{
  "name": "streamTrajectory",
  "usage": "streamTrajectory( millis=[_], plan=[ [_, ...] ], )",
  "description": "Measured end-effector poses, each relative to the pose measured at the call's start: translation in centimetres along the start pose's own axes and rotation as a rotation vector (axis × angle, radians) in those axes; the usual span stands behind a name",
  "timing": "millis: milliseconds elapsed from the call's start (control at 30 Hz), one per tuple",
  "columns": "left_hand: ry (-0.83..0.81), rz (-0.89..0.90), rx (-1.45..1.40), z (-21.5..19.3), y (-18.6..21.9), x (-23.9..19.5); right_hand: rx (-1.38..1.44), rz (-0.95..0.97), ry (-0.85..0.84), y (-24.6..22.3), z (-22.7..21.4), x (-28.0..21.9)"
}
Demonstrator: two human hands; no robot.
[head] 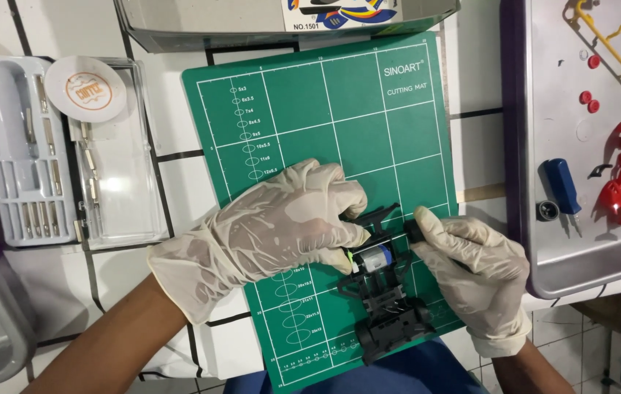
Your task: Assembling a toy car by installing the motor, gears, and chassis components before attaching the body shell.
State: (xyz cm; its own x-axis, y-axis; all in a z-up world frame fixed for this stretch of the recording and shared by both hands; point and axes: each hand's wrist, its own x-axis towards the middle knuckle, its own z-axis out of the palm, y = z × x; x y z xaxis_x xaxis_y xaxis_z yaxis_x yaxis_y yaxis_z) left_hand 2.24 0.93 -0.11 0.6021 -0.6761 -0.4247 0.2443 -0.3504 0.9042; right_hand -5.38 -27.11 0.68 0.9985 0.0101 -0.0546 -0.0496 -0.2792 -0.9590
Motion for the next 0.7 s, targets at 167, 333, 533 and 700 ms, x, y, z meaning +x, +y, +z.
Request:
streamTrajectory(
  millis=[167,333,533,700],
  plan=[
    [0.026,0.231,0.474,-0.2,1.1,-0.5,-0.593,-0.318,-0.029,-3.0,1.6,0.4],
    [0.087,0.477,0.660,-0.2,0.1,-0.8,-0.505,-0.239,-0.008,-3.9,2.3,0.4],
    [0.055,0.369,0.493,-0.5,-0.1,-1.0,-0.444,0.006,0.044,-5.4,3.6,0.4],
    [0.039,0.035,0.256,-0.4,0.4,-1.3,-0.468,0.061,0.090,-4.0,3.8,-0.1]
  ],
)
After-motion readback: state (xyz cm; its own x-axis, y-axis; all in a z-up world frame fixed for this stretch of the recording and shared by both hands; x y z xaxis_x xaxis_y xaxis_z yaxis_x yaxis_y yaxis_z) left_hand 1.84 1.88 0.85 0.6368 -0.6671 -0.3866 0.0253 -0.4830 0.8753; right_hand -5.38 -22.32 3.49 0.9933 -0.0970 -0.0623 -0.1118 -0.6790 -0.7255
